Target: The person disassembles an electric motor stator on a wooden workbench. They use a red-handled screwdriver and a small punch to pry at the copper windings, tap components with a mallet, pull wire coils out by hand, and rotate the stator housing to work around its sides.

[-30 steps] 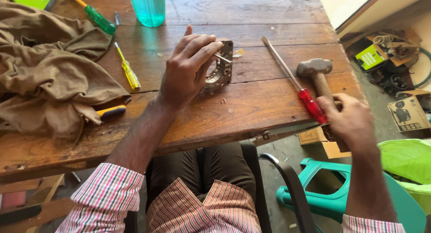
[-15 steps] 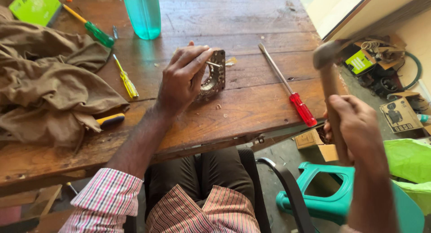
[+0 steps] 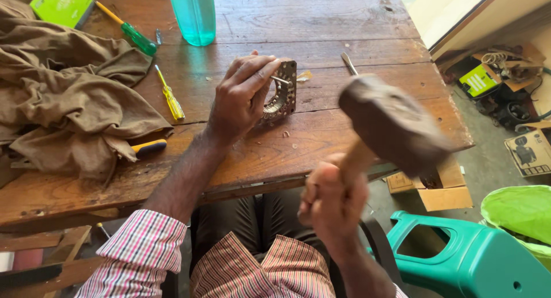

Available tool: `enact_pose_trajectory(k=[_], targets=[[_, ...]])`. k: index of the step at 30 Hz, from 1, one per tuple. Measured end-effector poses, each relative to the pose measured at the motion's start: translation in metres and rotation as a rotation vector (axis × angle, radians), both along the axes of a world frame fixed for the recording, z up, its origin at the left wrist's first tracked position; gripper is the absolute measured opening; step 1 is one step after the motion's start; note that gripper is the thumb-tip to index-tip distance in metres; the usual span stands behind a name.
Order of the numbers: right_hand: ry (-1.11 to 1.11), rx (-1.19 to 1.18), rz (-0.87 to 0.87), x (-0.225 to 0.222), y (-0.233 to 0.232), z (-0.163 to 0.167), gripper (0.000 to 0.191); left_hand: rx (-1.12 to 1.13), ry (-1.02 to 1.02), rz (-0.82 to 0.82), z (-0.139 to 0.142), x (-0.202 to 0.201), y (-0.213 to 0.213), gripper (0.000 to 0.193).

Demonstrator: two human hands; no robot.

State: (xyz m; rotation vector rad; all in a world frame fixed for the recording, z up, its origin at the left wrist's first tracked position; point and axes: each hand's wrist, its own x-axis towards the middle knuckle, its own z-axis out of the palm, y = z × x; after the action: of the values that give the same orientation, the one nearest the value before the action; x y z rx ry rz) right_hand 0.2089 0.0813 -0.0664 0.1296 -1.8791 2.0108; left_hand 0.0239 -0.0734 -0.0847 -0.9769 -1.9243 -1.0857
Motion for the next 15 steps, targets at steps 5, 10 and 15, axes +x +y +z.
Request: enact_pose_trajectory(k=[5,10,15], targets=[[-0.442,0.135,-0.019,-0.011,-0.001,0.008,0.026,0.008,-0.057,0.03,0.0,-0.003,-0.002,0.028],[-0.222,0.107,-0.067,-0.007,-0.005,-0.002,0.034,0.016,-0.022,0.033,-0.006,-0.005,-0.004,0.026],[-0.368,0.088,-0.021,-0.021,0.0,0.007,0.028,0.004,-0.026,0.039,-0.007,-0.005,0.002,0.028]])
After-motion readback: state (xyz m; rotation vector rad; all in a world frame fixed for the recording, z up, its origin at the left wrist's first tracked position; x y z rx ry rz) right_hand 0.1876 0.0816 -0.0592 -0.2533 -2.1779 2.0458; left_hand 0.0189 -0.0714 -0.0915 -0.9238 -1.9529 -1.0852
